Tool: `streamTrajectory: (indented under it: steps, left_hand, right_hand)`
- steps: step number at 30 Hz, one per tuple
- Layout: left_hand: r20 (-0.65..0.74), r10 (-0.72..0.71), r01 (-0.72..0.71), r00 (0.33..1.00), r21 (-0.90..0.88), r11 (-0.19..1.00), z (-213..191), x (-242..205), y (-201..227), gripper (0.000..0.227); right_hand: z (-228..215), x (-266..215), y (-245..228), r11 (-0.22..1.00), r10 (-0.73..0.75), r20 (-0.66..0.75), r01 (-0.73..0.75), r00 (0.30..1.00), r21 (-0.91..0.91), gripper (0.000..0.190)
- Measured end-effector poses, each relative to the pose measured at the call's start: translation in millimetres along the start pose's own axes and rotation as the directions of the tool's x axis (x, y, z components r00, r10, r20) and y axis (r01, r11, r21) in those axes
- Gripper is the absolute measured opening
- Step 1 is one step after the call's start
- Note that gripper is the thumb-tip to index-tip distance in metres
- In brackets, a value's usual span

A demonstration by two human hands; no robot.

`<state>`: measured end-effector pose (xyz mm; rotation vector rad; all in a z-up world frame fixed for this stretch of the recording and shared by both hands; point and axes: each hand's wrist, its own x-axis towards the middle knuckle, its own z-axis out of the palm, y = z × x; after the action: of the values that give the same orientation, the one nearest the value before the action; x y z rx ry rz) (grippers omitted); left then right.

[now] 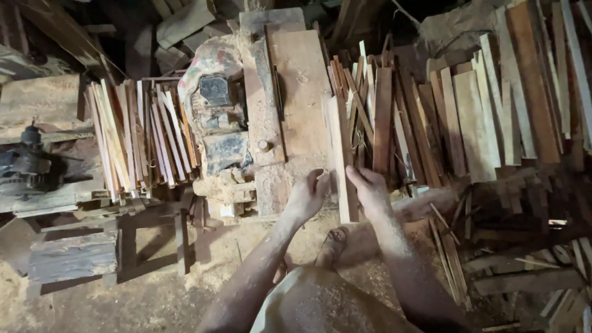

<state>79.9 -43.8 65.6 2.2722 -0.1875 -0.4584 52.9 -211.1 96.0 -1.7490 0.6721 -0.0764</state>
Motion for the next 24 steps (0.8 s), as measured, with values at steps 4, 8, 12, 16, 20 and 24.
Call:
streamTrajectory:
  steps: [4,8,12,16,20,24]
  left_hand:
    - [-0.258,0.362,-0.361,0.896,0.053,0.931,-44,-41,8,0.074]
    - [-0.221,0.677,-0.574,0.702,0.386,0.722,-68,-44,4,0.043]
    - [-0.034,0.276,-0.264,0.961,0.193,0.945,-50,-50,-9,0.036]
    - [0.022,-0.048,0.05,0.999,-0.11,0.993,5,-20,-51,0.033]
    - [0.107,-0.206,0.226,0.973,-0.246,0.942,-7,-42,-24,0.075]
    - [0.166,-0.199,0.245,0.966,-0.336,0.909,0,-95,-32,0.096]
  right_hand:
    - [-13,-13,-1,0.996,0.063,0.203,-0.049,0.977,-0.076,0.04]
    - [-22,-77,-117,0.964,0.263,0.439,-0.218,0.859,-0.153,0.038]
    - [20,-65,-97,0.973,-0.033,0.294,-0.037,0.955,0.228,0.064]
    - [72,-49,-61,0.961,-0.222,0.139,0.241,0.965,-0.137,0.045]
    - [119,35,58,0.703,-0.3,0.222,0.372,0.928,-0.606,0.054]
    - [134,18,29,0.686,-0.394,0.189,0.425,0.899,-0.591,0.049]
